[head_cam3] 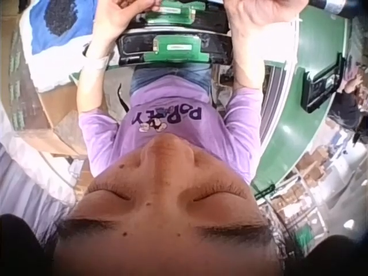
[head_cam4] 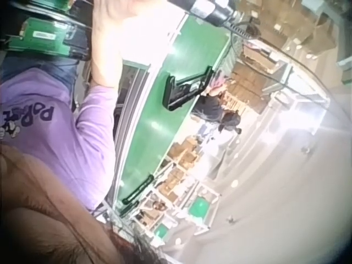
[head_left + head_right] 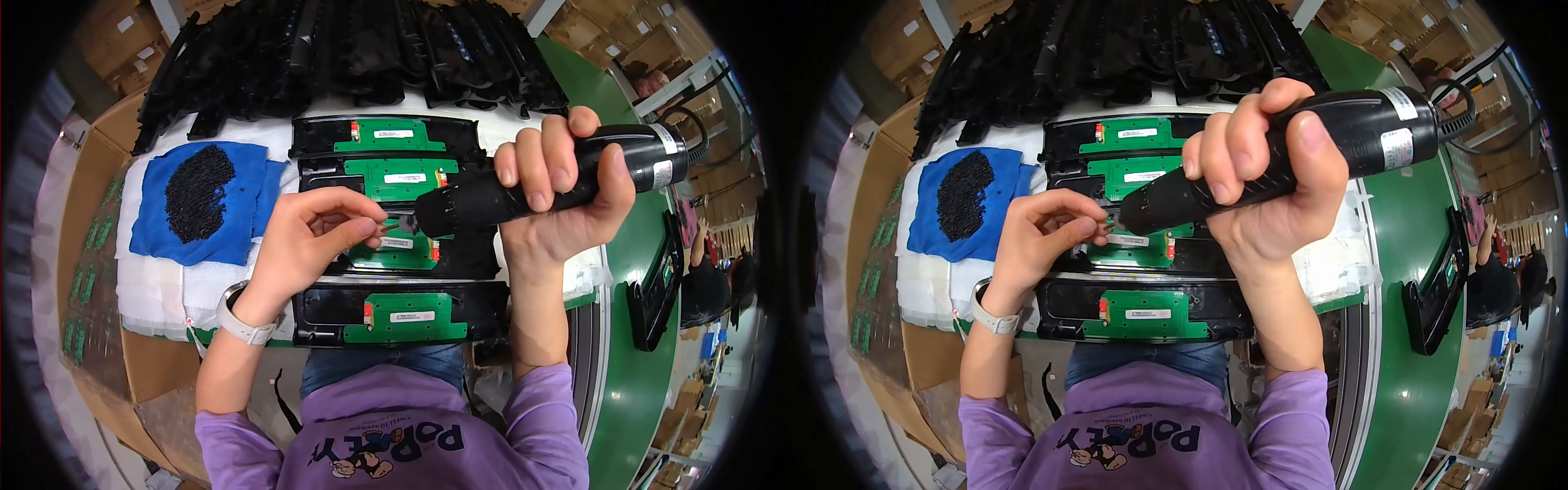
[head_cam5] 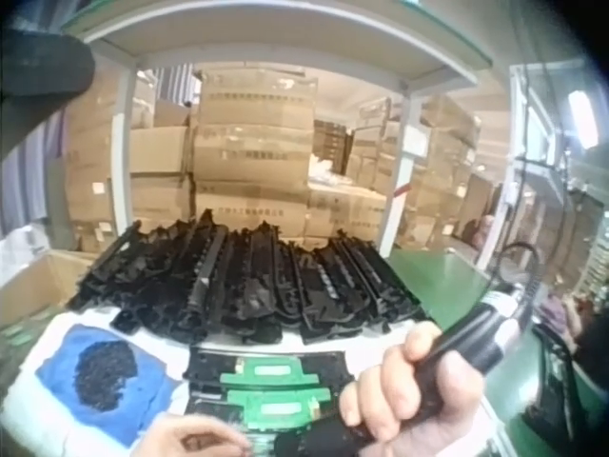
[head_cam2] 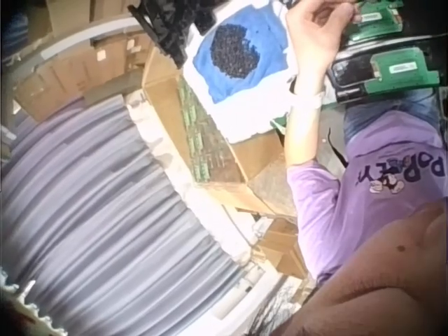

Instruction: Installing green circuit boards onto black toner cartridge bodies and securing them with screws using an electric screwdriver.

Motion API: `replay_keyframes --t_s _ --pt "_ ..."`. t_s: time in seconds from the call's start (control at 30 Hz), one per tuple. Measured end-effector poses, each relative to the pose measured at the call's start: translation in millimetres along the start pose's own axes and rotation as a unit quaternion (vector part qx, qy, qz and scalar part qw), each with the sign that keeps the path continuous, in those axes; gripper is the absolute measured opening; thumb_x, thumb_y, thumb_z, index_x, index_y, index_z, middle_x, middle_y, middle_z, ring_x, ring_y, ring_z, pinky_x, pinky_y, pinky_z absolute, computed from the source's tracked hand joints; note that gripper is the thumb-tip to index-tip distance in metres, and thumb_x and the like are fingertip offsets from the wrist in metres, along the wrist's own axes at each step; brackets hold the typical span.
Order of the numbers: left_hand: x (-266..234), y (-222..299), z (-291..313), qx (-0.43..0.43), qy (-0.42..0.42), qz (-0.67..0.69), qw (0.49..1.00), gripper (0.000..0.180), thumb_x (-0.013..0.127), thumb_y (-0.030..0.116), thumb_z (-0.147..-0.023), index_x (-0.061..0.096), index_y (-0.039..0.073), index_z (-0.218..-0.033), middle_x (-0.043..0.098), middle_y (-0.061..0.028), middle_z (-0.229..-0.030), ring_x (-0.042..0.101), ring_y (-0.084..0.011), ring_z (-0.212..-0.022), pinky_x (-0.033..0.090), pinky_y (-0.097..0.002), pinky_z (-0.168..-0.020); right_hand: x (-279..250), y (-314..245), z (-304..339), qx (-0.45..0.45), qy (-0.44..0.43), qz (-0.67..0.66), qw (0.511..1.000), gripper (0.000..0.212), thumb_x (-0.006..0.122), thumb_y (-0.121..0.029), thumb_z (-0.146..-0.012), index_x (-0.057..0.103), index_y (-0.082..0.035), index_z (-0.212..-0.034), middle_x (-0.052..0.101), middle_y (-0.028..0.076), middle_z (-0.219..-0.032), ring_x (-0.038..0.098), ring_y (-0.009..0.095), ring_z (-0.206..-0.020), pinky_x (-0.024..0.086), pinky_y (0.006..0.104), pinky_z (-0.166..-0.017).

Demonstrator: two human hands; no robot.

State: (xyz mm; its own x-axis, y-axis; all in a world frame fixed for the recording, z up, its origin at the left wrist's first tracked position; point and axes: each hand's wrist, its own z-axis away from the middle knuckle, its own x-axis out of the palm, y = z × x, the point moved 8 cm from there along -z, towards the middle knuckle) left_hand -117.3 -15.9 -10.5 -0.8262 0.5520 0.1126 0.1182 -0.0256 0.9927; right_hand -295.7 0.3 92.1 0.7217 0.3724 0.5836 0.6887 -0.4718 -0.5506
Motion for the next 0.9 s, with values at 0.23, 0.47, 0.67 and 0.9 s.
replay_keyframes --t_s 0.23,0.47,0.67,0.9 --pt "4.1 -4.4 -1.2 -0.013 -0.014 0.002 1.000 0.013 0.061 -0.006 -0.081 0.063 -0.006 -0.093 0.066 -0.0113 -0.084 0.065 -0.0146 -0.078 0.052 -0.0237 -0.073 -3.9 -0.8 2.8 -0.010 0.020 -0.019 1.000 0.027 0.045 -0.027 -0.088 0.054 -0.006 -0.101 0.048 0.003 -0.062 0.043 0.014 -0.045 0.043 0.0343 -0.054" --pt "2.4 -0.2 0.7 -0.001 -0.002 0.012 1.000 0.012 0.063 -0.007 -0.079 0.063 -0.006 -0.091 0.067 -0.0126 -0.084 0.066 -0.0161 -0.077 0.053 -0.0243 -0.071 0.3 1.2 4.5 -0.019 0.039 -0.008 0.999 0.025 0.045 -0.027 -0.088 0.053 -0.007 -0.099 0.047 0.003 -0.061 0.043 0.015 -0.045 0.043 0.0346 -0.053" --pt "-6.6 -0.5 9.4 -0.051 0.026 0.082 0.995 0.013 0.062 -0.005 -0.080 0.062 -0.006 -0.093 0.067 -0.0125 -0.083 0.066 -0.0172 -0.076 0.053 -0.0248 -0.070 7.6 9.4 -3.7 0.004 0.076 -0.036 0.996 0.023 0.045 -0.027 -0.089 0.054 -0.007 -0.095 0.047 0.002 -0.061 0.043 0.015 -0.046 0.042 0.0339 -0.053" --pt "-17.2 15.2 24.4 0.033 0.004 -0.086 0.996 0.021 0.067 -0.001 -0.074 0.063 -0.002 -0.094 0.068 -0.0088 -0.083 0.065 -0.0149 -0.080 0.051 -0.0239 -0.071 31.2 41.9 -7.2 0.114 0.026 -0.040 0.992 0.021 0.050 -0.022 -0.086 0.052 -0.003 -0.093 0.046 0.004 -0.057 0.046 0.016 -0.044 0.042 0.0333 -0.049"
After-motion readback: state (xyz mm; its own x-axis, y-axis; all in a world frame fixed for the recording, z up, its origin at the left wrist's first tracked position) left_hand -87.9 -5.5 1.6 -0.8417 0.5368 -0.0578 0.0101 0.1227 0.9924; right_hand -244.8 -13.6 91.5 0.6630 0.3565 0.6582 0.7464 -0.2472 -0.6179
